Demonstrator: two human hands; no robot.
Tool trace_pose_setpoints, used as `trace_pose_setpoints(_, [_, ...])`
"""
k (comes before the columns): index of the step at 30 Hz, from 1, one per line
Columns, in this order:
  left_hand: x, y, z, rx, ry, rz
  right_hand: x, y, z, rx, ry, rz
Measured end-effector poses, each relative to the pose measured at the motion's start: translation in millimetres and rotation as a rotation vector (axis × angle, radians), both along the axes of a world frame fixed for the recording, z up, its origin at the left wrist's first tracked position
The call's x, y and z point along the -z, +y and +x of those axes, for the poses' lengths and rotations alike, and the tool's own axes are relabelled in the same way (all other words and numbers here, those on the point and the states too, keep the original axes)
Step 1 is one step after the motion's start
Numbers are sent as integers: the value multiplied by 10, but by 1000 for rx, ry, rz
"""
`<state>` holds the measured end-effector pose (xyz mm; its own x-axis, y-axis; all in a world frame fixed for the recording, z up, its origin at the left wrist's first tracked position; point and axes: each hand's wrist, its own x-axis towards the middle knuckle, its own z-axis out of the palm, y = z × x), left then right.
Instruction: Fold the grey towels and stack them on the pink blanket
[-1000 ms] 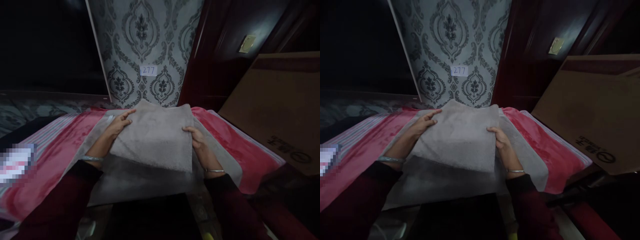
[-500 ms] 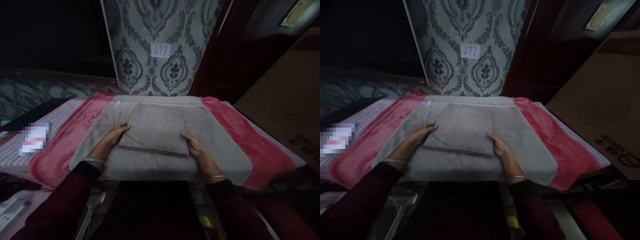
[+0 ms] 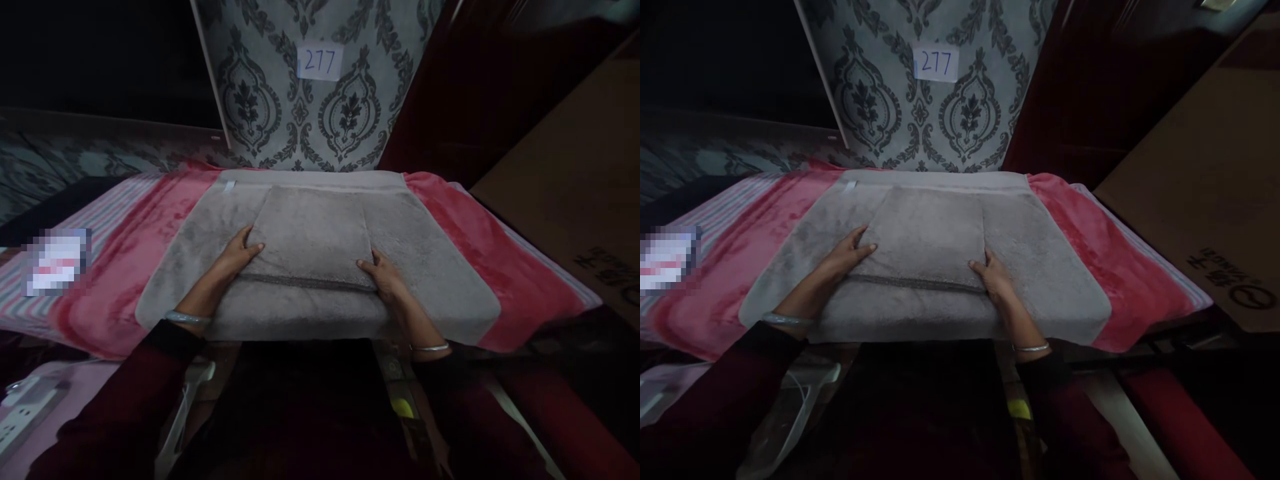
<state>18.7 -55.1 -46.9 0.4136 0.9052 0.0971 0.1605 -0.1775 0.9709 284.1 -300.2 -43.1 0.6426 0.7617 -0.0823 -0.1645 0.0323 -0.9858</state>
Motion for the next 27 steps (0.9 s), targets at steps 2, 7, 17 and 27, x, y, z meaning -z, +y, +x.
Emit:
trace_pose_setpoints(2, [-2,-8,-25,41,13,-19,17,-23,3,-16,-25,33])
trace_pose_setpoints(7, [-3,-42,-24,4,192,165,97,-27,53,137,-142,53])
trace_pose_setpoints(17, [-366,-270,5,-37,612,546,-72,-87,29,101,-1152,-315])
trace_pose_setpoints(27, [-243,-777,446,383,956,753,-114,427,-522,-304,-1485,-593])
